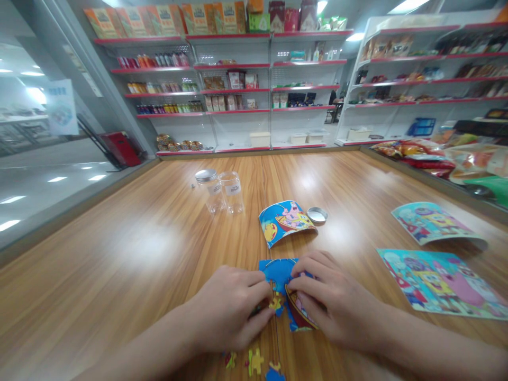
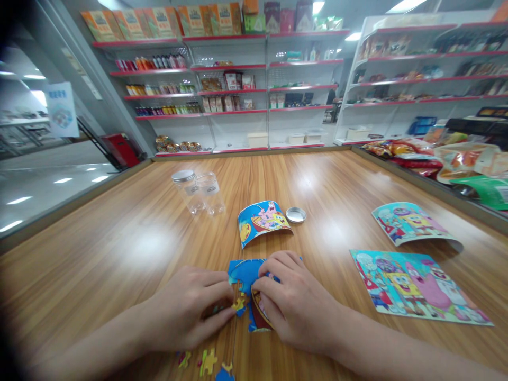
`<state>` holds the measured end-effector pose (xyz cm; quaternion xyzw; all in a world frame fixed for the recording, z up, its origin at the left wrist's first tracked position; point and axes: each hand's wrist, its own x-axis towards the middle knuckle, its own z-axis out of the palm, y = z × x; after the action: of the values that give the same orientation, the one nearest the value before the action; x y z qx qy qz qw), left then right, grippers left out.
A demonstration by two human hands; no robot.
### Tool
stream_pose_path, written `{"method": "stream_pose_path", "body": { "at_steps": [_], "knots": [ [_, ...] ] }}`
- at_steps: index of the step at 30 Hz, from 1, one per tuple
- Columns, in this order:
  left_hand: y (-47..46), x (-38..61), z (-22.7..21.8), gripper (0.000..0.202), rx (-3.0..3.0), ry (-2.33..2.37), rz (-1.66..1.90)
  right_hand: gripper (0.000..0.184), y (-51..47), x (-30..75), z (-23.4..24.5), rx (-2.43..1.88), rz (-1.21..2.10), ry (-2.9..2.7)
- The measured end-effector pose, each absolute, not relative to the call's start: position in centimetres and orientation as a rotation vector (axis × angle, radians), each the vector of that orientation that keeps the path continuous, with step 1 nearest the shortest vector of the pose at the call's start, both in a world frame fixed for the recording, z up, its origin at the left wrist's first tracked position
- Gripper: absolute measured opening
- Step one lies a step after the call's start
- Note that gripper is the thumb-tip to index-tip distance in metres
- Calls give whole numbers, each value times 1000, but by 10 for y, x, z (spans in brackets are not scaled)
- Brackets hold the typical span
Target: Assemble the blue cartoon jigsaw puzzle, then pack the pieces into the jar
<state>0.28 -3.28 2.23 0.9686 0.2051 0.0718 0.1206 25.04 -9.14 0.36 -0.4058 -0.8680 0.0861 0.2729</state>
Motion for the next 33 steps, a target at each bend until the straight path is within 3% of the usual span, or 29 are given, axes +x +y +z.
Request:
{"method": "stream_pose_path", "body": {
  "at_steps": [7, 14, 21, 27, 30, 33],
  "knots": [
    [-44, 10, 19, 32, 2652, 903, 199, 18, -89, 250, 3, -1091, 222, -2337],
    [-42, 9, 30, 4, 2564, 852, 204, 20, -90, 250, 4, -1105, 243, -2344],
    [-49, 16, 22, 25, 2520, 1065, 245, 19, -91, 248, 4, -1092, 243, -2346],
    [-51, 13, 20, 8, 2593, 976, 239, 19, -89, 248, 4, -1098, 225, -2340],
    [-48, 9, 23, 18, 2623, 932, 282, 20, -89, 247, 5, -1105, 226, -2347],
    [-46, 8, 27, 12, 2614, 1039, 309, 19, -90, 248, 6, -1106, 224, -2341]
  ]
}}
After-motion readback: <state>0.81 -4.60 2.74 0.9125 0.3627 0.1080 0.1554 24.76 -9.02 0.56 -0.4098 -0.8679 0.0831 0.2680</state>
